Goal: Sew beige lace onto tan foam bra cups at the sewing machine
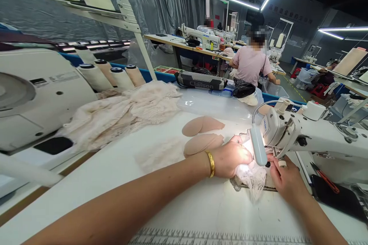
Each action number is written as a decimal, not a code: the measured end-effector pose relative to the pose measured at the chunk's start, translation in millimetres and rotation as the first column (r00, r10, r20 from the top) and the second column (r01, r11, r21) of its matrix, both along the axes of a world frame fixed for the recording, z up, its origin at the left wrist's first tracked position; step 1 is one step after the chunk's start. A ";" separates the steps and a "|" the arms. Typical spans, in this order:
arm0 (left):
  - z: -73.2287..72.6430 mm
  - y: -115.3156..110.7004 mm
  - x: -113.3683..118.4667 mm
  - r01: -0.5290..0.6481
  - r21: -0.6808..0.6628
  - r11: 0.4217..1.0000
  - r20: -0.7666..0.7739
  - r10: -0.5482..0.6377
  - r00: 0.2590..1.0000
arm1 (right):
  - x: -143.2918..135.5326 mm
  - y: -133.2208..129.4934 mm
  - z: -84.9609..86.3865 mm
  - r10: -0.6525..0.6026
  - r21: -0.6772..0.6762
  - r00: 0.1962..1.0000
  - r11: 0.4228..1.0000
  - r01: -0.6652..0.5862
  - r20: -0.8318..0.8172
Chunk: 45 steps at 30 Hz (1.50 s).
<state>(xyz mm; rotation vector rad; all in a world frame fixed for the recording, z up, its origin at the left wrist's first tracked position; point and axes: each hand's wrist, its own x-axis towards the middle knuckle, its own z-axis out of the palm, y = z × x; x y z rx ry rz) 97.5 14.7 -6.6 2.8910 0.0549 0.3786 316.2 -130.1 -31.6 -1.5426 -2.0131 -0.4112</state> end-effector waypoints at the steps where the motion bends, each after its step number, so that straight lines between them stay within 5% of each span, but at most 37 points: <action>1: 0.1 0.0 -0.7 -0.001 -0.006 1.000 -0.006 0.001 1.000 | 0.0 -1.0 -0.8 0.010 -0.001 1.000 1.000 -0.010 -0.008; 7: 11.2 -3.8 -10.1 0.001 0.015 1.000 -0.040 0.000 0.999 | -6.5 -9.4 2.7 0.068 -0.023 0.997 0.997 -0.068 -0.021; 11: 18.4 -18.3 -13.9 -0.190 0.147 0.971 -0.071 0.202 0.977 | -20.1 -11.1 9.5 0.222 -0.137 0.975 0.965 -0.222 -0.014; 15: 16.9 -32.4 -11.4 -0.280 0.241 0.929 -0.117 0.315 0.942 | -22.8 -6.0 1.6 0.175 -0.185 0.983 0.969 -0.161 0.062; 19: 18.1 -32.3 -12.7 -0.226 0.151 0.962 -0.189 0.252 0.949 | -9.1 -3.1 -7.3 0.105 -0.100 0.986 0.991 -0.092 0.131; 24: 25.2 -23.8 -18.8 -0.119 0.074 0.990 -0.200 0.132 0.971 | 6.9 -4.5 3.7 0.048 -0.050 0.997 0.998 -0.045 0.061; 32: 11.4 -17.4 -11.4 -0.005 0.054 0.999 -0.082 0.009 0.997 | 32.2 -14.3 29.8 0.110 -0.417 0.989 0.898 -0.142 -0.099; 37: 4.3 -14.6 -8.1 0.003 0.073 0.997 -0.029 -0.001 1.000 | 23.0 -10.7 27.4 0.105 -0.366 0.912 0.893 -0.263 -0.397; 45: 8.2 0.0 -3.1 0.013 0.078 0.997 -0.032 -0.011 0.999 | -0.3 3.2 -4.2 0.064 -0.254 0.998 0.965 -0.065 -0.011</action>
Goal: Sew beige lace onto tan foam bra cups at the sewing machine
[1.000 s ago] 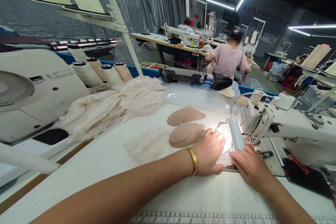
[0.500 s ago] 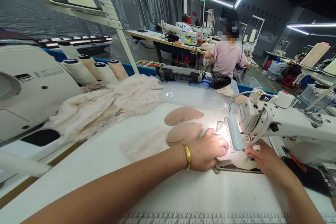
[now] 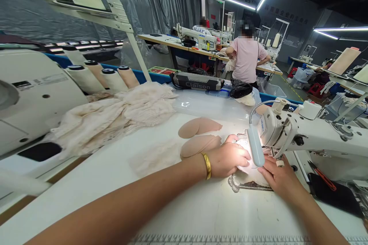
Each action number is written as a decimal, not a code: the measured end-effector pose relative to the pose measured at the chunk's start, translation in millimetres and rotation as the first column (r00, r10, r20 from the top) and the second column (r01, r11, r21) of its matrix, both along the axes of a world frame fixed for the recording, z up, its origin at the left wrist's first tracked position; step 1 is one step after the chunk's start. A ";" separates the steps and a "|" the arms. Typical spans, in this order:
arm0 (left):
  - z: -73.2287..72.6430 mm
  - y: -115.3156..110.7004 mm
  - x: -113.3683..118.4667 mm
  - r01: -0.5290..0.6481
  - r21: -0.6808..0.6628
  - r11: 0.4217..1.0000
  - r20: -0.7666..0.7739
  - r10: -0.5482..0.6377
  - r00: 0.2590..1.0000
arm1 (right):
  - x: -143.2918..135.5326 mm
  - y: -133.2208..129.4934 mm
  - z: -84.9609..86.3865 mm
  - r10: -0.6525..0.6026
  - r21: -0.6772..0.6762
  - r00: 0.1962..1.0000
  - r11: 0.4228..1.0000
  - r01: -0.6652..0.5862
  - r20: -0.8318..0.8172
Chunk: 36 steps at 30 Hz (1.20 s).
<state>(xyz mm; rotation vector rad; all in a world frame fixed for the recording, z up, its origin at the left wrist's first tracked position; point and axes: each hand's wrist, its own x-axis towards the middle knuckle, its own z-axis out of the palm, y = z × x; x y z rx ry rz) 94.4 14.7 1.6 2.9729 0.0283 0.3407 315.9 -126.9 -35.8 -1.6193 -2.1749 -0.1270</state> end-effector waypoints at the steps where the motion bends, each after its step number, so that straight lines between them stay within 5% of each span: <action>1: 0.2 1.3 0.5 -0.002 -0.009 1.000 -0.001 0.002 1.000 | 0.8 0.1 -0.7 -0.004 -0.002 1.000 1.000 0.004 0.009; 14: -8.7 3.9 1.8 -0.012 -0.068 0.998 0.070 0.017 0.997 | 1.2 -3.6 -1.3 -0.039 0.053 0.998 0.998 0.036 0.049; 22: -10.6 6.0 2.6 -0.010 -0.068 0.998 0.110 0.018 0.994 | 4.4 -8.0 4.1 -0.096 0.185 0.987 0.975 0.119 -0.129; 36: -14.1 0.7 1.8 -0.010 -0.070 0.997 0.110 0.018 0.994 | 1.7 -5.6 3.8 -0.099 0.201 0.984 0.971 0.128 -0.149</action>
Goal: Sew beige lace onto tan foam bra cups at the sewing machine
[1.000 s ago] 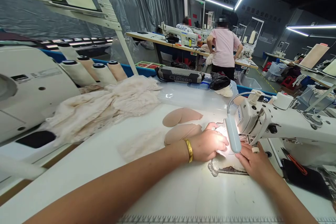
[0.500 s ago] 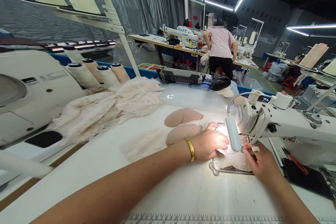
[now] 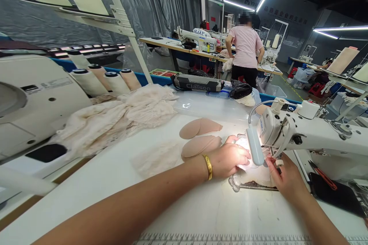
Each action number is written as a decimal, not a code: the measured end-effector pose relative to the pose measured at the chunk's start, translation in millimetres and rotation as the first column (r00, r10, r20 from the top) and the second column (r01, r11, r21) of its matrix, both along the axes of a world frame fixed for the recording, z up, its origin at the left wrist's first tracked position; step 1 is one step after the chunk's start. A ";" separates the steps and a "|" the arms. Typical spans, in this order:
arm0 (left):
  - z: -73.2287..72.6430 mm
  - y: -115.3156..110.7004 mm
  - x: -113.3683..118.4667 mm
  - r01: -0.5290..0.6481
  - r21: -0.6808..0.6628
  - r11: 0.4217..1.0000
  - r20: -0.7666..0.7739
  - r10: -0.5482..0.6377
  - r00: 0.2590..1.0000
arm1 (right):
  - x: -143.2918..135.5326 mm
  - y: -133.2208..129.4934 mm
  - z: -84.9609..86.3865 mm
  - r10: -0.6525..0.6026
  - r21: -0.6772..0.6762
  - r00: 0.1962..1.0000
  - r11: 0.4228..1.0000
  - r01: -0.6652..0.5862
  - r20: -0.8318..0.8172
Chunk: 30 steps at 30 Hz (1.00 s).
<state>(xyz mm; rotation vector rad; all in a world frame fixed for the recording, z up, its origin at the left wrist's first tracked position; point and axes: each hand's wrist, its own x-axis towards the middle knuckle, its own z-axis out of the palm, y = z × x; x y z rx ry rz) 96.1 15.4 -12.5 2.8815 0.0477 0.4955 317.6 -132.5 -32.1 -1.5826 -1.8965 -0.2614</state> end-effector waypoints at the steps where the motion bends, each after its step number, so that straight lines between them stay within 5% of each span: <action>1: 0.0 -0.2 -0.2 -0.002 0.001 1.000 -0.003 0.002 1.000 | 0.2 -0.2 0.0 -0.002 -0.007 1.000 1.000 0.002 -0.005; 18: -3.3 -5.5 -3.7 -0.067 0.156 0.986 0.043 0.061 0.997 | 4.1 -2.3 -8.9 0.004 0.022 0.999 1.000 -0.005 0.047; 30: -3.4 -37.4 -8.6 -0.047 0.320 0.946 0.063 0.028 0.998 | -11.3 -7.7 2.3 0.279 -0.327 0.955 0.915 -0.235 0.096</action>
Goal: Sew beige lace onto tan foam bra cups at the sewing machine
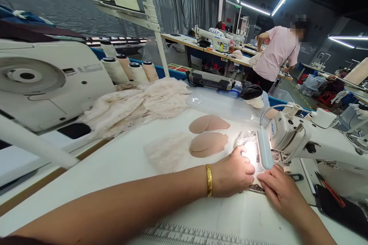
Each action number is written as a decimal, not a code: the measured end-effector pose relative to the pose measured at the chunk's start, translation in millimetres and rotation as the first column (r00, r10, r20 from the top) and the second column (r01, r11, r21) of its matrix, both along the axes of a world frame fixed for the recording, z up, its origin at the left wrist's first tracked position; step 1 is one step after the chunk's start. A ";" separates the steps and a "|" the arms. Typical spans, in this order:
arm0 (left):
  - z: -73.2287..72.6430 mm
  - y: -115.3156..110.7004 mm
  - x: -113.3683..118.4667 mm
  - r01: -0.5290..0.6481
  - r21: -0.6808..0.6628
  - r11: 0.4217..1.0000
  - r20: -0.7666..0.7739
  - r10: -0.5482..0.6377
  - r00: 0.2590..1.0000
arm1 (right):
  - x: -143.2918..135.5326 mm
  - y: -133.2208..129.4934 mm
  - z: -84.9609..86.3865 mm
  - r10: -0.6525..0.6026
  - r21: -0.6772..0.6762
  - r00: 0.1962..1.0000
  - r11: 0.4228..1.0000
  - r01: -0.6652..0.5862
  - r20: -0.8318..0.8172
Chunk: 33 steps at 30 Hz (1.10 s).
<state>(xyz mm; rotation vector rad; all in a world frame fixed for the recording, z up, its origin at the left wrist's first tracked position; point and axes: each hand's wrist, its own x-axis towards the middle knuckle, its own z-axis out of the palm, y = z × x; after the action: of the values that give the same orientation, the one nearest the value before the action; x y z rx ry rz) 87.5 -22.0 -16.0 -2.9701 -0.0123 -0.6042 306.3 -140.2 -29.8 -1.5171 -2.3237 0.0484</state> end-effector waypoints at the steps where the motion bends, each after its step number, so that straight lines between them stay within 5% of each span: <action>1: -0.7 0.3 1.0 -0.006 -0.004 1.000 0.003 0.006 1.000 | 0.0 0.5 -1.2 -0.018 -0.003 1.000 1.000 0.018 -0.003; 14: 1.3 24.1 19.7 -0.112 -0.119 0.987 -0.091 0.101 0.991 | -0.9 12.8 -16.2 -0.212 0.143 0.976 0.969 0.203 0.045; 18: -1.7 13.2 22.3 -0.201 -0.079 0.976 -0.098 0.193 0.976 | 0.1 12.3 -17.4 -0.215 0.186 0.974 0.962 0.199 0.072; 21: -2.9 -11.6 2.8 -0.255 -0.046 0.966 -0.119 0.249 0.961 | 6.3 8.4 -23.5 -0.152 0.279 0.987 0.951 0.132 0.052; 25: 1.3 -34.4 -55.0 -0.270 -0.145 0.952 -0.100 0.258 0.961 | 27.3 12.5 -46.3 -0.042 0.334 0.999 0.942 0.032 0.022; 27: 4.7 -33.3 -89.5 -0.420 -0.221 0.880 -0.017 0.427 0.904 | 37.2 19.4 -58.4 0.039 0.341 0.999 0.939 -0.045 0.024; 30: 7.0 -19.2 -133.3 -0.689 -0.326 0.648 0.046 0.739 0.673 | 41.1 26.7 -64.3 0.094 0.344 0.996 0.935 -0.091 0.007; 33: 6.9 -5.3 -156.8 -0.774 -0.386 0.502 -0.003 0.839 0.545 | 29.4 24.4 -50.9 0.143 0.343 0.988 0.932 -0.116 -0.054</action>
<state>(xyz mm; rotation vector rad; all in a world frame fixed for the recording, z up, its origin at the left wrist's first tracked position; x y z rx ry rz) -69.3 -27.2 -9.1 -2.6647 -1.6043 -0.7538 335.7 -115.8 -80.7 -1.1714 -2.2265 -0.2435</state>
